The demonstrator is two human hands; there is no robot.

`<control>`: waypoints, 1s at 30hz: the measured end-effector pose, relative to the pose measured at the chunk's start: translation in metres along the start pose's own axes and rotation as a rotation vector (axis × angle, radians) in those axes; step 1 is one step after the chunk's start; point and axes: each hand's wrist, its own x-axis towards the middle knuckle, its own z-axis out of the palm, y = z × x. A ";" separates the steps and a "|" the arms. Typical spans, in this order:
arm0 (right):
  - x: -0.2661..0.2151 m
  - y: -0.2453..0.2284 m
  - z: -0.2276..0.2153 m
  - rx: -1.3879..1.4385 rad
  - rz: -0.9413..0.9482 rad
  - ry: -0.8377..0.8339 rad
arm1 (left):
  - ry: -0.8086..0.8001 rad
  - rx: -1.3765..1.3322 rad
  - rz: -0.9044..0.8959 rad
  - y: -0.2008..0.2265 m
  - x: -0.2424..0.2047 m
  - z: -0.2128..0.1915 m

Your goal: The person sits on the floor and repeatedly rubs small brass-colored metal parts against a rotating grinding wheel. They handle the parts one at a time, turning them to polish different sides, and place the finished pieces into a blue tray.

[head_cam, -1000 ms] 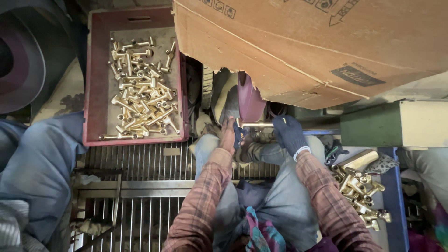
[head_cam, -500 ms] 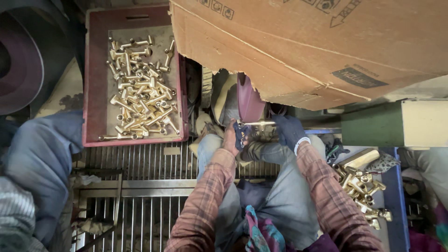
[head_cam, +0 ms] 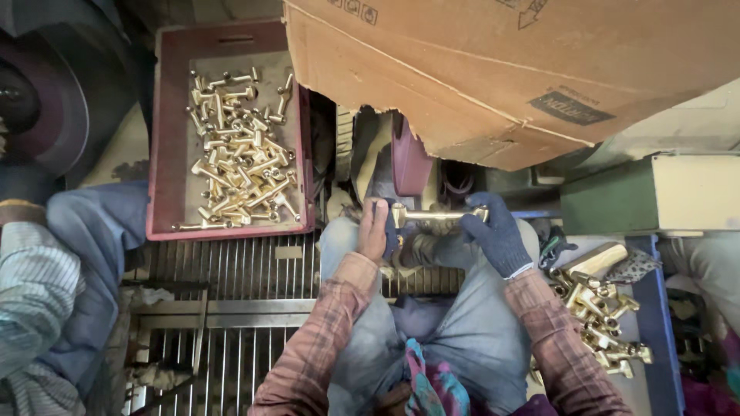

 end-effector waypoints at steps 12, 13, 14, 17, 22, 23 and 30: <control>0.039 0.013 0.014 -0.052 -0.093 0.045 | 0.084 -0.294 -0.474 -0.026 0.037 0.010; 0.040 0.011 0.017 -0.057 -0.013 0.044 | 0.108 -0.259 -0.445 -0.032 0.037 0.011; 0.044 0.008 0.019 -0.060 0.059 0.048 | 0.125 -0.224 -0.410 -0.036 0.040 0.013; 0.049 0.004 0.023 -0.004 0.198 0.043 | 0.142 -0.257 -0.518 -0.050 0.041 0.014; 0.060 0.006 0.024 0.072 0.293 0.012 | 0.090 -0.546 -0.643 -0.064 0.042 0.011; 0.062 0.007 0.023 0.051 0.293 -0.007 | 0.067 -0.583 -0.664 -0.067 0.042 0.010; 0.084 0.026 0.020 0.110 0.524 -0.029 | -0.024 -0.810 -0.873 -0.118 0.047 0.001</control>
